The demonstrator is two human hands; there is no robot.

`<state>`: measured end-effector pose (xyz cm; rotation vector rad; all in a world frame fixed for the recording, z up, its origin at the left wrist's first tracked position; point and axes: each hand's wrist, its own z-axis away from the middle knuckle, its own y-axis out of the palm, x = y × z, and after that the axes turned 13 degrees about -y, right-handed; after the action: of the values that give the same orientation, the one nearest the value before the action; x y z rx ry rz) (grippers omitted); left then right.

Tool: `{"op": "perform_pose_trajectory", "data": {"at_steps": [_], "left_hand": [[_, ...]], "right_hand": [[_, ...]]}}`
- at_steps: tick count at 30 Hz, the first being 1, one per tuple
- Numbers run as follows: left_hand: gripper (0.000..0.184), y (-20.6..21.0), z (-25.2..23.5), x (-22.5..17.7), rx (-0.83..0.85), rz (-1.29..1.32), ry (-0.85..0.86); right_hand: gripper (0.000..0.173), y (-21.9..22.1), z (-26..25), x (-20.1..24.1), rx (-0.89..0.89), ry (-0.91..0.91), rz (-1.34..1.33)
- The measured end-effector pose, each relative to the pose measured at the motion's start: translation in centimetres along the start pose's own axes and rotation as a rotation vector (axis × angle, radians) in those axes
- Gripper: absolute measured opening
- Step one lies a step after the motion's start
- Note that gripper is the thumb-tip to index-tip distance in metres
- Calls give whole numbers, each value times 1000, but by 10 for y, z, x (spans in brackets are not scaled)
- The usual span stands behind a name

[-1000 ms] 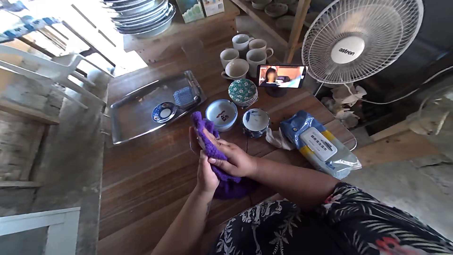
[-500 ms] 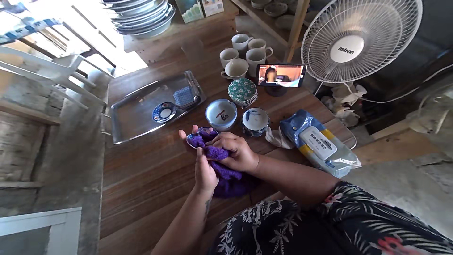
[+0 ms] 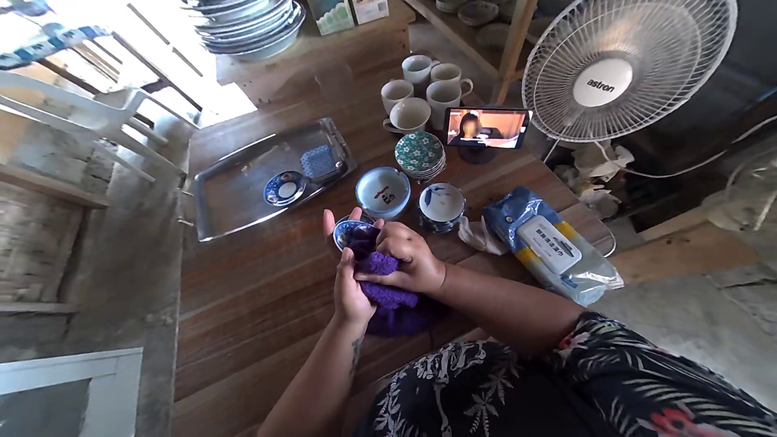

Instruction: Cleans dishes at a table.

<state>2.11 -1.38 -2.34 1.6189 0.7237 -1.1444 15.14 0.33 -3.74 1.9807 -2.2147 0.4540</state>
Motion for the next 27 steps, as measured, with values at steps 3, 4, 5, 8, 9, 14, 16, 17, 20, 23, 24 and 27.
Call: {"op": "perform_pose_trajectory", "data": {"at_steps": [3,4,5,8,9,14,16,17,20,23,24,27], "left_hand": [[74,-12,-7,1,6,79,64],[76,-14,-9,1,-5,83,106],[77,-15,-10,-1,-25,71,142],[73,-18,-12,-6,-108,-57,218],[71,-20,-12,-7,-142,-97,248],[69,-19,-11,-5,-234,-234,337],[79,-17,-10,-3,-238,-276,332],[84,-16,-10,-1,-251,-304,327],[93,-14,-4,3,-292,-385,251],[102,-6,6,3,-324,-303,113],[96,-3,8,2,-313,-268,103],[84,-4,7,-1,-218,-156,87]], "right_hand": [[21,-1,2,-2,48,-28,-72],[18,-1,3,-2,76,-34,-82],[18,0,3,-2,110,-31,-82],[21,1,2,0,213,-7,-38],[22,2,2,1,242,7,-16],[38,3,0,1,304,60,63],[43,5,1,4,320,76,109],[45,6,0,6,337,87,141],[52,7,1,10,392,97,201],[56,5,0,10,405,18,151],[57,4,0,10,410,-4,132],[66,1,1,9,422,-40,85]]}}
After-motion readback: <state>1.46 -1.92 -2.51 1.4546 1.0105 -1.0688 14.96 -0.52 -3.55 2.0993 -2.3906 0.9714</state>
